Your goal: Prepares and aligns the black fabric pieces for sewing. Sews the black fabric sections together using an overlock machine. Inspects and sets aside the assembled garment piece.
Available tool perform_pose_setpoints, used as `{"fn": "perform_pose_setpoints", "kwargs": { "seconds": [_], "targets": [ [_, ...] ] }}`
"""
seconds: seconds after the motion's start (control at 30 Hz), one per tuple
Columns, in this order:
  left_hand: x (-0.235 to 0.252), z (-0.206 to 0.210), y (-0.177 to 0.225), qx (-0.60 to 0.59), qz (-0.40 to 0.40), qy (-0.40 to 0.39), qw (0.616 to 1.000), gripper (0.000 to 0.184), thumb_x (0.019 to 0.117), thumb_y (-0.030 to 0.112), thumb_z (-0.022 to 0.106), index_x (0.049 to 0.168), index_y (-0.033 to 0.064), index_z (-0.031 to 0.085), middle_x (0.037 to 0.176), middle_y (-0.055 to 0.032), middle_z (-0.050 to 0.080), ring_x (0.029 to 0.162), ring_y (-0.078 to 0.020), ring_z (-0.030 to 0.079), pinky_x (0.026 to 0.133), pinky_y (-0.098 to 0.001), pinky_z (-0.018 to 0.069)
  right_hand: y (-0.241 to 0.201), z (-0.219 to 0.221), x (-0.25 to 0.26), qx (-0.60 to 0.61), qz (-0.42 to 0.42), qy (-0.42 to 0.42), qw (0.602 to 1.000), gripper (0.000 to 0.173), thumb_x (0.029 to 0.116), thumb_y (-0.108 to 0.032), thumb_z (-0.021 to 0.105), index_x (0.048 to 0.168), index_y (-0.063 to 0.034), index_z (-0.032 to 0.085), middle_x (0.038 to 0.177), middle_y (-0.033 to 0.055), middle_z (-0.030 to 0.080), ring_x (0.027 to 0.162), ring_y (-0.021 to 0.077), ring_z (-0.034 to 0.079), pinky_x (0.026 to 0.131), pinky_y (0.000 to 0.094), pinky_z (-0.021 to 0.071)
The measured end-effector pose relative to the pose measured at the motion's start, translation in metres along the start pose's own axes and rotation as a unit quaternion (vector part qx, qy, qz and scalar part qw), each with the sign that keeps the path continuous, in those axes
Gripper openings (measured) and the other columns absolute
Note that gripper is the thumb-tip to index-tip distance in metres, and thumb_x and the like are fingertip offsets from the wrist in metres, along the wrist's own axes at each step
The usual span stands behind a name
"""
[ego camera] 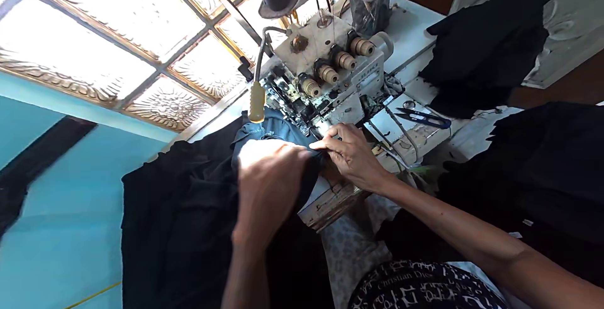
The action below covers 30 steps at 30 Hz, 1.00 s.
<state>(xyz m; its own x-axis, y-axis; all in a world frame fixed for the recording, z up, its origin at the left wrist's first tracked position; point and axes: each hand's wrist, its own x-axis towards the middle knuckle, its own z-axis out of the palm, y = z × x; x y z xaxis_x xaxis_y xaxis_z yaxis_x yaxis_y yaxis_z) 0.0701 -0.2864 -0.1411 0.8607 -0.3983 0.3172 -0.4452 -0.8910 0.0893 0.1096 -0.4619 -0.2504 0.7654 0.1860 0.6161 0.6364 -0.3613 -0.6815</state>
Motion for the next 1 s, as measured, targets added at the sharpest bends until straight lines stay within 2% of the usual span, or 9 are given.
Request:
{"fn": "perform_pose_setpoints", "kwargs": {
  "seconds": [0.13,0.23,0.37,0.43,0.53,0.67,0.77,0.9,1.0],
  "targets": [
    [0.019,-0.033,-0.054,0.104,0.033,0.019,0.994,0.028,0.0949,-0.004,0.048,0.113,-0.0048,0.070,0.116,-0.0272,0.065,0.110,-0.0478,0.062,0.096,-0.0631,0.0445,-0.011,-0.008,-0.022,0.049,0.074,0.014,0.996,0.027,0.0950,0.000,0.055,0.119,0.0002,0.068,0.108,0.0144,0.068,0.099,0.0276,0.067,0.087,0.0448,0.0557],
    [0.031,-0.026,-0.087,0.095,0.076,-0.038,0.992,0.041,0.0923,-0.009,0.053,0.125,0.0057,0.072,0.134,-0.0261,0.061,0.121,-0.0501,0.058,0.101,-0.0641,0.0437,-0.024,-0.003,-0.051,0.045,0.097,-0.061,0.992,0.021,0.0927,0.000,0.058,0.108,0.0010,0.071,0.104,0.0159,0.071,0.100,0.0313,0.069,0.088,0.0496,0.0560],
    [0.044,-0.026,-0.110,0.068,0.170,-0.113,0.977,0.017,0.0931,0.005,0.060,0.099,-0.0018,0.074,0.125,-0.0281,0.065,0.123,-0.0516,0.057,0.098,-0.0671,0.0446,-0.038,0.004,-0.070,0.023,0.002,-0.200,0.979,0.012,0.0868,-0.003,0.066,0.092,-0.0073,0.076,0.088,0.0143,0.068,0.087,0.0361,0.066,0.084,0.0545,0.0501],
    [0.040,-0.039,-0.109,0.052,0.182,-0.159,0.969,0.021,0.0879,0.013,0.056,0.088,0.0004,0.073,0.114,-0.0195,0.071,0.123,-0.0434,0.059,0.101,-0.0617,0.0449,-0.046,0.006,-0.062,0.032,-0.017,-0.299,0.953,0.014,0.0927,-0.005,0.063,0.100,-0.0047,0.076,0.094,0.0177,0.071,0.093,0.0392,0.069,0.086,0.0575,0.0512],
    [0.017,-0.077,-0.071,-0.078,0.184,-0.223,0.954,0.022,0.0868,0.024,0.053,0.077,0.0131,0.070,0.084,0.0000,0.069,0.089,-0.0167,0.066,0.079,-0.0406,0.0533,-0.064,0.019,-0.034,0.063,-0.028,-0.396,0.916,0.025,0.0999,-0.011,0.060,0.117,0.0062,0.066,0.105,0.0271,0.068,0.099,0.0445,0.068,0.086,0.0585,0.0526],
    [-0.009,-0.119,-0.011,-0.289,0.227,-0.305,0.879,0.028,0.1039,0.031,0.043,0.091,0.0119,0.058,0.081,0.0022,0.059,0.092,-0.0025,0.061,0.110,-0.0273,0.0399,-0.113,0.030,-0.023,0.132,-0.051,-0.370,0.918,0.026,0.0931,-0.005,0.066,0.115,0.0081,0.071,0.112,0.0274,0.071,0.110,0.0420,0.067,0.099,0.0553,0.0487],
    [-0.017,-0.130,-0.026,-0.127,0.203,-0.197,0.951,0.028,0.0997,0.042,0.051,0.100,0.0184,0.066,0.088,0.0093,0.065,0.094,0.0004,0.060,0.097,-0.0268,0.0462,-0.123,0.063,-0.047,0.183,-0.122,-0.529,0.819,0.055,0.0837,0.000,0.077,0.137,-0.0089,0.066,0.133,0.0213,0.066,0.121,0.0437,0.061,0.102,0.0654,0.0444],
    [-0.021,-0.139,-0.075,0.070,0.095,-0.128,0.985,0.051,0.0880,0.059,0.061,0.101,0.0102,0.072,0.084,0.0000,0.065,0.077,-0.0163,0.063,0.067,-0.0419,0.0528,-0.122,0.034,-0.043,0.194,-0.141,-0.711,0.662,0.039,0.0918,-0.009,0.075,0.130,-0.0076,0.071,0.112,0.0188,0.073,0.107,0.0373,0.067,0.099,0.0577,0.0473],
    [-0.028,-0.142,-0.097,0.048,0.011,-0.125,0.991,0.051,0.0801,0.045,0.075,0.107,0.0019,0.071,0.092,-0.0082,0.067,0.083,-0.0225,0.065,0.073,-0.0459,0.0540,-0.104,0.006,-0.021,0.295,-0.167,-0.544,0.768,0.030,0.0865,-0.007,0.079,0.115,-0.0018,0.076,0.096,0.0142,0.077,0.088,0.0286,0.074,0.085,0.0514,0.0568]
  ]
}}
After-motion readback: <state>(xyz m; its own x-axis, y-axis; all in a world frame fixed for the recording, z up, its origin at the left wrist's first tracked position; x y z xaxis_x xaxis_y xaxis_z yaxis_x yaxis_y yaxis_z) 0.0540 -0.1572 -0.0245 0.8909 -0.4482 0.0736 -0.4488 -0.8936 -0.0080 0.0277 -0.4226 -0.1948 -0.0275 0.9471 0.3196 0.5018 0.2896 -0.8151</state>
